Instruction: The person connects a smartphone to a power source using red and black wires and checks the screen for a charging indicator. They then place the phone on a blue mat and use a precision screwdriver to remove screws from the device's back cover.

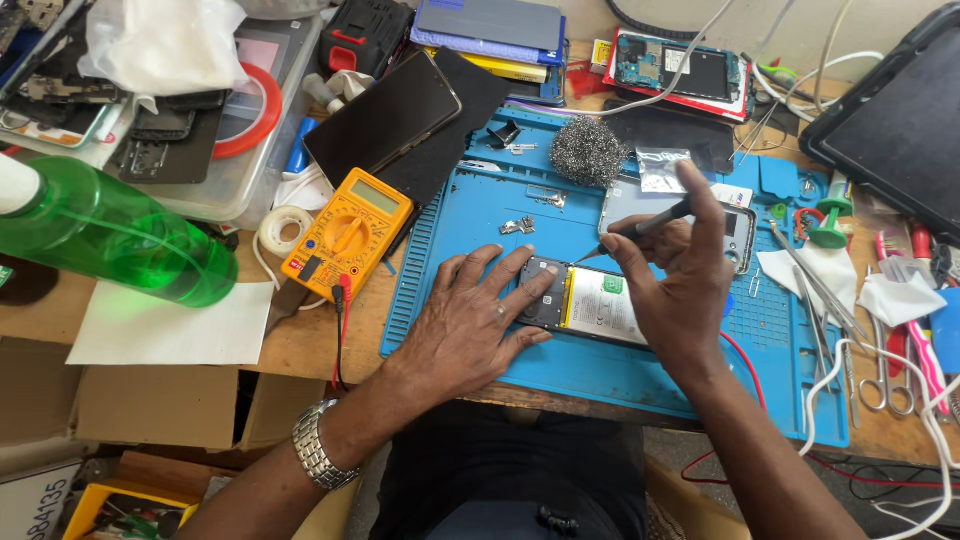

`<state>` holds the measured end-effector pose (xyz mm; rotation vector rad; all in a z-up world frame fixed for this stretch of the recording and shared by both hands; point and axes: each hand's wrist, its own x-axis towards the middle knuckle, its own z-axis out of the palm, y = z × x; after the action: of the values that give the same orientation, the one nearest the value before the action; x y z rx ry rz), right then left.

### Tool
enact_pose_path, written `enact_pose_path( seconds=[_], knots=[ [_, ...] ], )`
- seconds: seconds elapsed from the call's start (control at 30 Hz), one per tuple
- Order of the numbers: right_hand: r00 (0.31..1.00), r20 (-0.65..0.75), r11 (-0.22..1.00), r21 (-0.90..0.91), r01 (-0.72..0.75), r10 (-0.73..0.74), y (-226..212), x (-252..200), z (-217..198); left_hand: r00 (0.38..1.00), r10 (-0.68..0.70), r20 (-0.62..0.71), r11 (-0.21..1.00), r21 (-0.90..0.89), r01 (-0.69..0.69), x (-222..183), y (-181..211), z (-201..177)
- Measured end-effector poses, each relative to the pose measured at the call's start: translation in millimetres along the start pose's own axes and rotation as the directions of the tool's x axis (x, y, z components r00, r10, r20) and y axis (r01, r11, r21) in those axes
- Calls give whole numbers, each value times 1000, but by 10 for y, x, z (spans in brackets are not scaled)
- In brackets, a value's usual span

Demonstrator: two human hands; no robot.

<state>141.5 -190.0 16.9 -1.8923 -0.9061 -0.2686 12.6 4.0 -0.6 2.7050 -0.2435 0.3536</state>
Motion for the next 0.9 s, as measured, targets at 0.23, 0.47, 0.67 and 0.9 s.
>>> enact_pose_path(
  seconds=[0.23,0.47,0.67,0.9],
  knots=[
    [1000,18,1000,-7,24,-24,8,10,76,1000,9,20,999,39,-10,-11,-38,52],
    [1000,20,999,-38,25,-24,28,13,74,1000,14,15,999,45,-15,-8,-57,75],
    [999,39,998,-52,30,-28,46,23,75,1000,17,5,999,37,-17,-11,-59,78],
    [998,47,998,-41,43,-41,64,13,93,1000,18,-1,999,45,-18,-14,-56,77]
  ],
)
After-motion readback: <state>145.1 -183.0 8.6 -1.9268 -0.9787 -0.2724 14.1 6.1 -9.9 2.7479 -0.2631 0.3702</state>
